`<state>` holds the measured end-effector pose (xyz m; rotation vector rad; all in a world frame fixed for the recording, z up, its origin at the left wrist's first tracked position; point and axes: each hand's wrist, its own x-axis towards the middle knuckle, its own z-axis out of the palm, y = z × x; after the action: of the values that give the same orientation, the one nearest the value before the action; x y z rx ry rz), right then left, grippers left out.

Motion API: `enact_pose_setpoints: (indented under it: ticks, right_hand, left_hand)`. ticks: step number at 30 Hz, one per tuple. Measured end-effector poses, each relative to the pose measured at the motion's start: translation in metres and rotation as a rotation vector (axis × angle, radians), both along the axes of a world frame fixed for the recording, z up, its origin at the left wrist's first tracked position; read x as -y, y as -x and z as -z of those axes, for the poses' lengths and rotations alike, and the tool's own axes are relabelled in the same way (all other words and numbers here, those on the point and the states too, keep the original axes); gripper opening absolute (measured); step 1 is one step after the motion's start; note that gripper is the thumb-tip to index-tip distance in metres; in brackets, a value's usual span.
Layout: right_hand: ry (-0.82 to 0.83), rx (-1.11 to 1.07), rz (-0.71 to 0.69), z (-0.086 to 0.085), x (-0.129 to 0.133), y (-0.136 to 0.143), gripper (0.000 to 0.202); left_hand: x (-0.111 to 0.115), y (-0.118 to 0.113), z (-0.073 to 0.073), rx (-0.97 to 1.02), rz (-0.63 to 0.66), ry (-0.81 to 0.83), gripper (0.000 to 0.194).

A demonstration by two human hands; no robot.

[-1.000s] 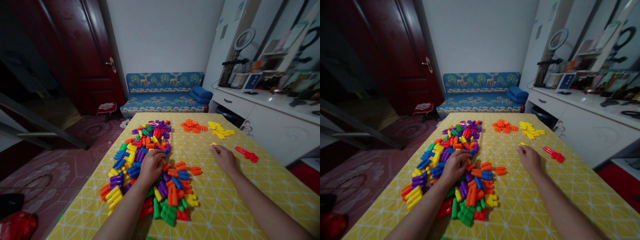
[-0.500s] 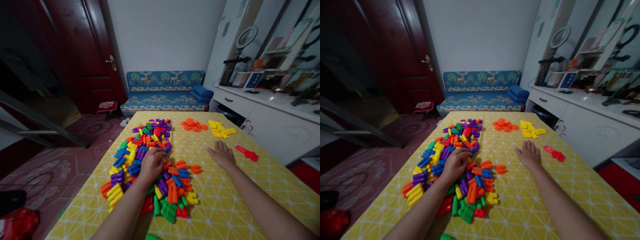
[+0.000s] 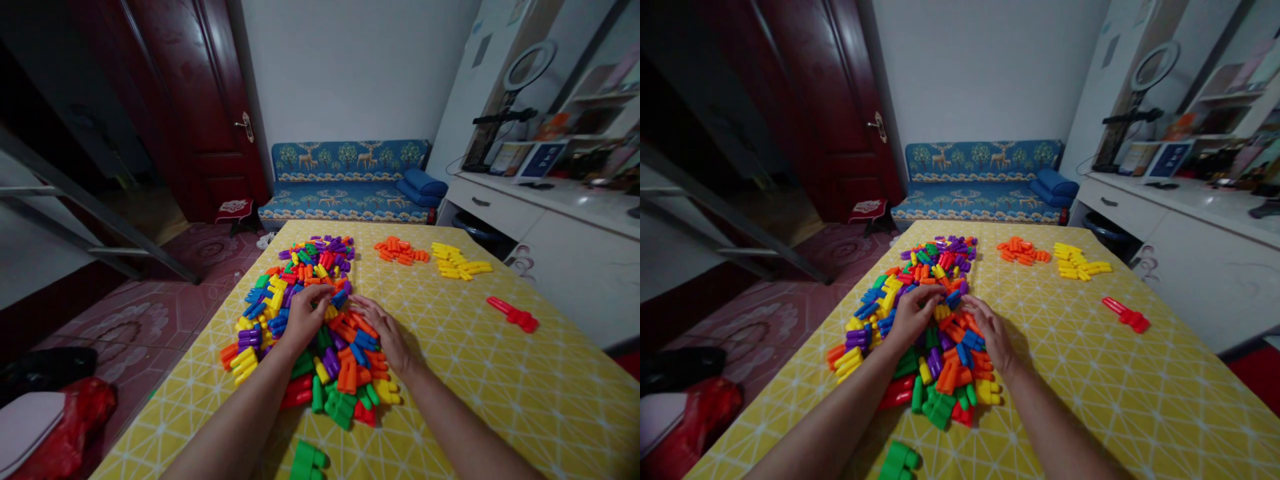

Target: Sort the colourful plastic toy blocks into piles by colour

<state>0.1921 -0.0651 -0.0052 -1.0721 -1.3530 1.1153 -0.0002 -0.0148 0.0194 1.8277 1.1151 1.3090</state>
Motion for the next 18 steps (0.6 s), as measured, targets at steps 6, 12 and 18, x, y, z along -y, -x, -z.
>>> enact_pose_setpoints:
  ticks: [6, 12, 18]
  right_hand:
    - [-0.016, -0.082, 0.208, 0.015, -0.013, -0.007, 0.049]
    - [0.040, -0.048, 0.210, 0.014, -0.010, -0.006, 0.043]
    - [0.046, -0.053, 0.178, 0.012, -0.009, -0.006, 0.045]
  left_hand:
    - [-0.025, 0.012, -0.039, -0.024, 0.264, 0.353, 0.051]
    - [-0.063, -0.023, -0.062, -0.027, 0.310, 0.472, 0.020]
    - [-0.095, -0.066, -0.060, 0.236, 0.270, 0.675, 0.010]
